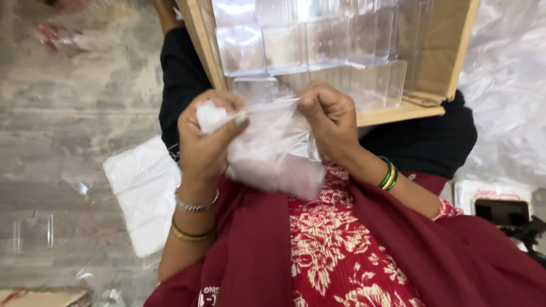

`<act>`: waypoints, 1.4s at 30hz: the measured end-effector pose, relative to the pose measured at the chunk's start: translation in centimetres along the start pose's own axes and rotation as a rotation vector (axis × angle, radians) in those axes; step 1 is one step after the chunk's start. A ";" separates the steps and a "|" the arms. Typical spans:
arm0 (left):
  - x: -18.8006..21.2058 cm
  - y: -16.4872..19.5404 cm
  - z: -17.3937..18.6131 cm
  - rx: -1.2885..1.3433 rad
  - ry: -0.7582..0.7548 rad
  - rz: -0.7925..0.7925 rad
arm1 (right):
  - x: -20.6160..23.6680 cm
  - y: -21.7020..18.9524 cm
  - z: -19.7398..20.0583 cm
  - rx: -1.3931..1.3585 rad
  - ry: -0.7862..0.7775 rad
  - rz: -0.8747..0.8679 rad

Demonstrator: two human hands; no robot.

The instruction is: The person sits on the floor with a cardboard box of clear plastic boxes on their lap. They take plastic boxes from the box one at a time, place them into small plastic bags, and set the filled bags aside.

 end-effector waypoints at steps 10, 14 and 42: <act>-0.2 -3.3 1.4 0.324 -0.189 0.218 | -0.5 2.2 1.1 -1.199 -0.099 -0.412; -0.6 -4.3 3.0 -0.383 0.006 0.316 | -2.6 7.6 4.6 -0.721 0.024 -0.334; -4.3 -9.2 1.2 -0.298 0.268 0.136 | -0.9 8.4 5.3 -0.279 0.201 -0.192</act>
Point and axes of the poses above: each hand's wrist, its own x-axis away from the middle knuckle, its own z-axis out of the back of the hand, y = z × x, the point moved 6 cm from there along -x, towards the middle knuckle, and after that the axes turned 9 degrees about -y, right-handed, at the moved point
